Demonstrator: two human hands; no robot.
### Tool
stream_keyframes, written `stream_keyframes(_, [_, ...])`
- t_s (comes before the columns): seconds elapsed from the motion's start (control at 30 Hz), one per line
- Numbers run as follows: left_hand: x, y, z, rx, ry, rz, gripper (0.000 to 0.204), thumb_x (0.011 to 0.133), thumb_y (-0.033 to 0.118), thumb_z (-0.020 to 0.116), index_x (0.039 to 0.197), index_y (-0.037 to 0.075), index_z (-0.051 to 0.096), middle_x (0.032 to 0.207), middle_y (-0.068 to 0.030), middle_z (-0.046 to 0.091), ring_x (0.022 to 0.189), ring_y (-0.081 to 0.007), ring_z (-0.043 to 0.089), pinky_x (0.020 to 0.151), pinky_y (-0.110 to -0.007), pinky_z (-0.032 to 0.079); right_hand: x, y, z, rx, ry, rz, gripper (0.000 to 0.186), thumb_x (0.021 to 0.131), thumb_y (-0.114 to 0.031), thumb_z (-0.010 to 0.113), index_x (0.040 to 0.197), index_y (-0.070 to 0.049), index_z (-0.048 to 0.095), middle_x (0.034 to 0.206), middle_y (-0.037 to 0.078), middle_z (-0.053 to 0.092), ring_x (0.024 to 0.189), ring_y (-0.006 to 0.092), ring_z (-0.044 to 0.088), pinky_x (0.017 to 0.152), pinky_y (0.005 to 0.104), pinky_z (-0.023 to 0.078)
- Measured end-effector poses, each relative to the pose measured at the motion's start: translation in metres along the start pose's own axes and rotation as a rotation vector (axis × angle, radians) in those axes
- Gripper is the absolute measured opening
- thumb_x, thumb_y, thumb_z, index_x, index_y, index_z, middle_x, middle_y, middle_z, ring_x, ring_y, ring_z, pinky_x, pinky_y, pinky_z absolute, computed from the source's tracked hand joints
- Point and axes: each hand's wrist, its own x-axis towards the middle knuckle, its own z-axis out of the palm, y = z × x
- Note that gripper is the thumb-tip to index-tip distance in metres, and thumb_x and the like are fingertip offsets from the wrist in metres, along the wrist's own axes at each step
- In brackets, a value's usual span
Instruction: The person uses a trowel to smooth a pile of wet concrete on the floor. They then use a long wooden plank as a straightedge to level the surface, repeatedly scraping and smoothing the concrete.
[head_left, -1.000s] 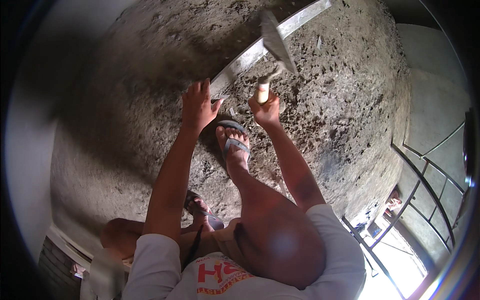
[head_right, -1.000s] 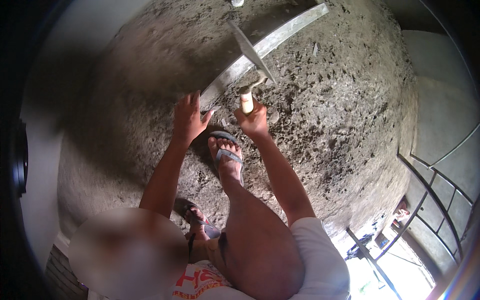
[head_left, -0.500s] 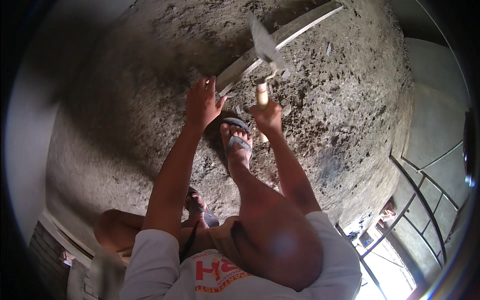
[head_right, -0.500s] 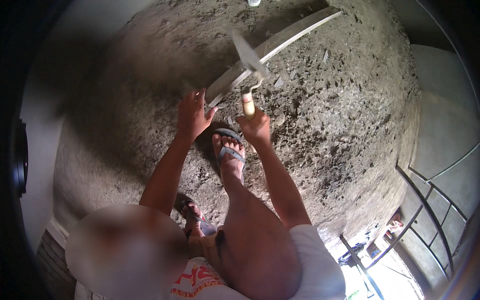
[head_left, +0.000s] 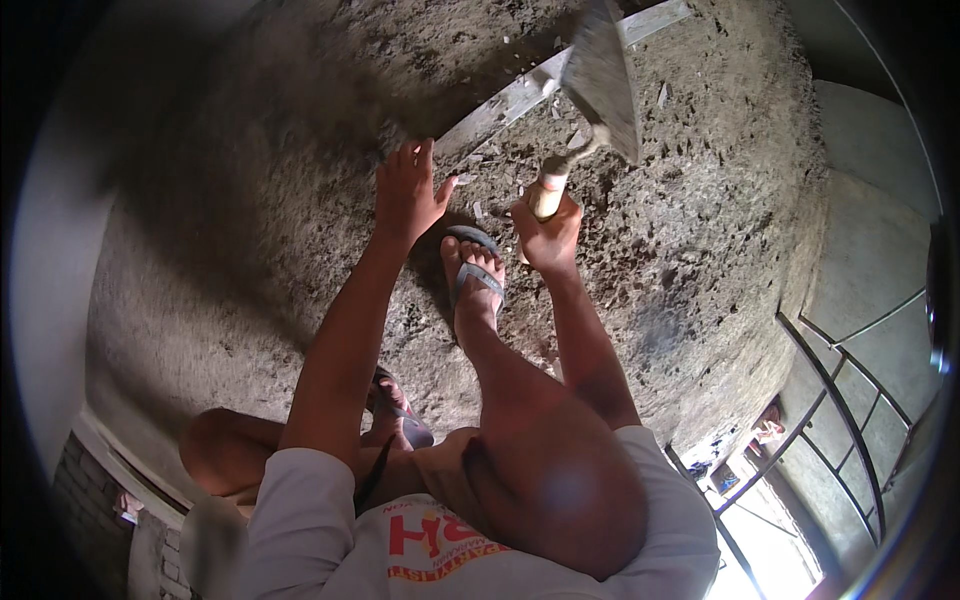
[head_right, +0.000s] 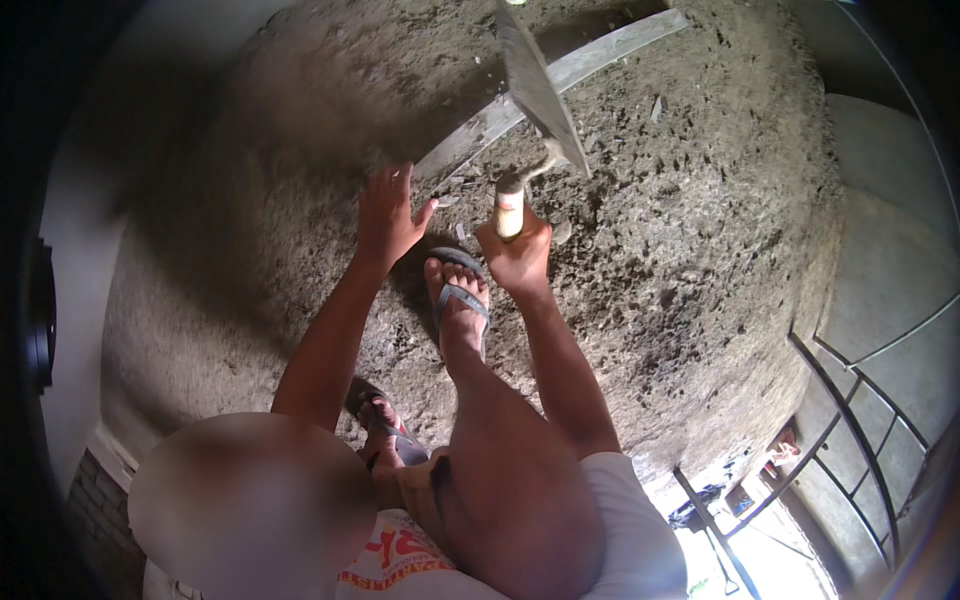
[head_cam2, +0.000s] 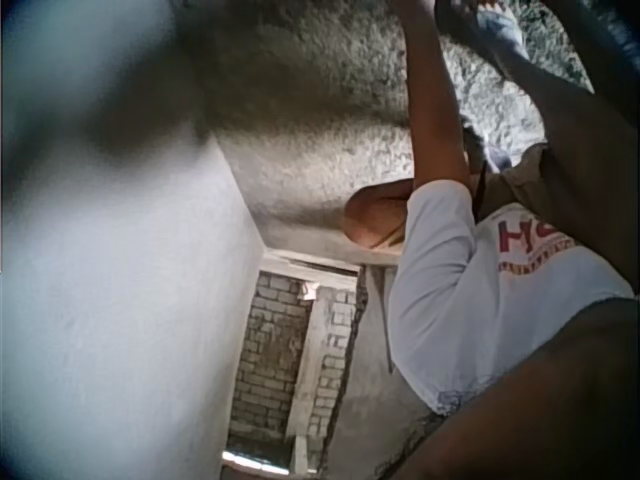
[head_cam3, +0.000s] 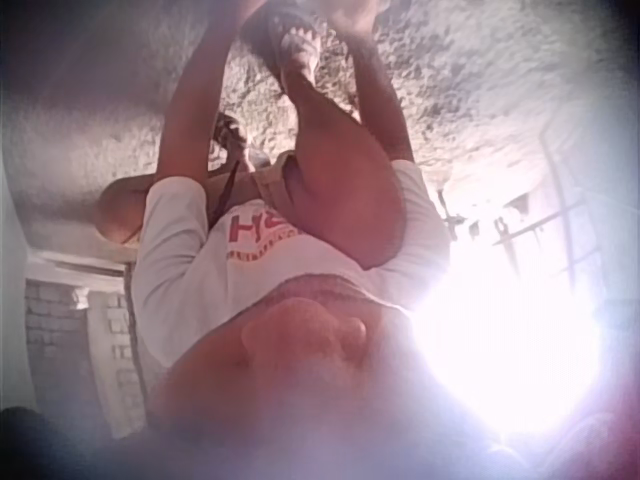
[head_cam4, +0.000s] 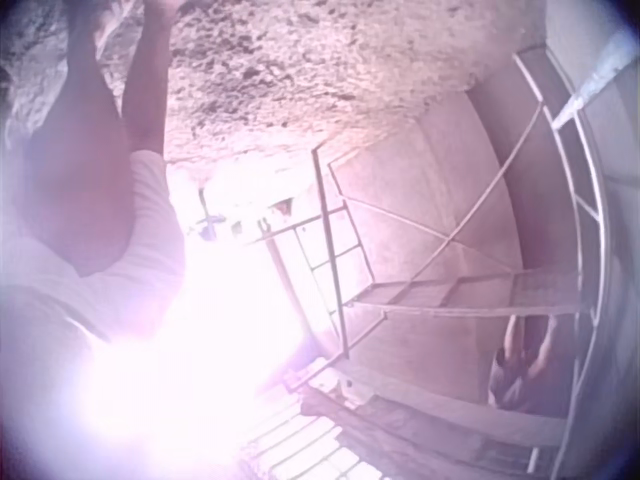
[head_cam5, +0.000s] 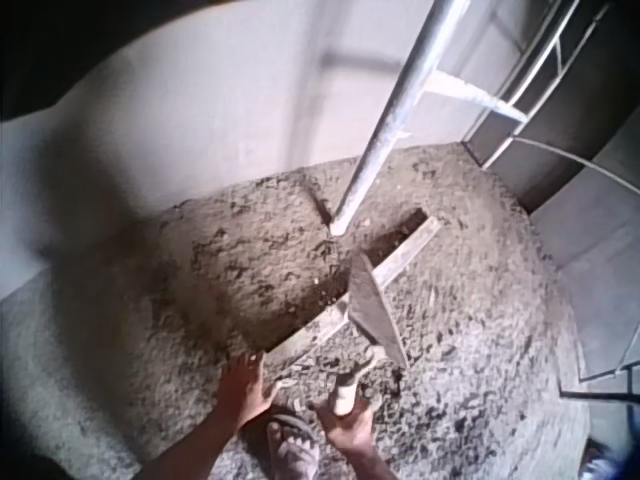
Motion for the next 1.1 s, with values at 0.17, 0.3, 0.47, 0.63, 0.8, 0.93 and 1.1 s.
stream_keyframes(0.17, [0.002,0.003,0.005,0.044,0.086,0.028,0.064,0.083,0.044,0.071,0.131,0.006,0.051,0.117,-0.0114,0.054,0.107,-0.0284,0.054,0.082,-0.045,0.046,0.018,0.02,-0.014,-0.192,-0.001,0.177,0.01,0.078,-0.003,0.064,0.086,0.001,0.059,0.066,0.008,0.062,0.052,0.0129,0.058,0.043,0.0285,0.047])
stream_keyframes(0.3, [-0.003,-0.001,0.005,0.03,0.067,0.011,0.065,0.082,0.043,0.071,0.131,0.005,0.051,0.118,-0.0115,0.054,0.107,-0.0287,0.054,0.083,-0.045,0.046,0.005,-0.008,-0.022,-0.019,-0.044,0.254,0.006,0.078,-0.004,0.063,0.078,0.001,0.058,0.063,0.006,0.06,0.051,0.0121,0.057,0.044,0.0295,0.048])
stream_keyframes(0.47, [-0.004,0.001,0.006,-0.002,0.052,-0.015,0.069,0.08,0.045,0.074,0.132,0.005,0.05,0.119,-0.0116,0.053,0.108,-0.0295,0.054,0.084,-0.046,0.046,-0.007,0.019,0.009,-0.022,-0.104,-0.014,0.006,0.075,-0.005,0.065,0.079,-0.004,0.06,0.062,0.004,0.062,0.053,0.0115,0.059,0.047,0.0282,0.049])
stream_keyframes(0.63, [-0.004,-0.002,-0.009,-0.087,0.047,-0.044,0.079,0.077,0.05,0.076,0.135,0.005,0.047,0.124,-0.0167,0.054,0.113,-0.0352,0.054,0.09,-0.049,0.045,-0.016,0.001,0.013,-0.225,-0.115,0.281,0.015,0.074,-0.011,0.068,0.08,0.0,0.06,0.065,0.009,0.063,0.055,0.017,0.059,0.052,0.0359,0.049])
stream_keyframes(0.8, [-0.003,-0.003,-0.013,-0.053,0.022,-0.069,0.08,0.076,0.051,0.077,0.135,0.007,0.047,0.127,-0.0158,0.053,0.115,-0.0352,0.053,0.091,-0.05,0.045,-0.016,0.005,0.019,-0.167,-0.059,0.045,0.015,0.075,-0.009,0.067,0.083,0.003,0.06,0.065,0.012,0.064,0.053,0.0195,0.06,0.05,0.037,0.049])
stream_keyframes(0.93, [0.003,0.0,-0.011,-0.051,0.055,-0.115,0.076,0.076,0.05,0.077,0.133,0.007,0.048,0.125,-0.0144,0.053,0.113,-0.0344,0.054,0.09,-0.05,0.045,-0.016,0.021,0.021,-0.326,-0.164,0.334,0.019,0.074,-0.011,0.068,0.085,0.004,0.062,0.066,0.014,0.065,0.055,0.0205,0.062,0.052,0.038,0.051])
stream_keyframes(1.1, [0.001,-0.007,-0.005,-0.03,0.086,-0.111,0.073,0.073,0.047,0.08,0.13,0.009,0.051,0.12,-0.0099,0.052,0.109,-0.0299,0.054,0.084,-0.047,0.047,-0.02,0.004,0.024,-0.172,-0.047,0.131,0.015,0.075,-0.007,0.066,0.086,0.002,0.062,0.065,0.012,0.064,0.056,0.0184,0.061,0.054,0.0359,0.05])
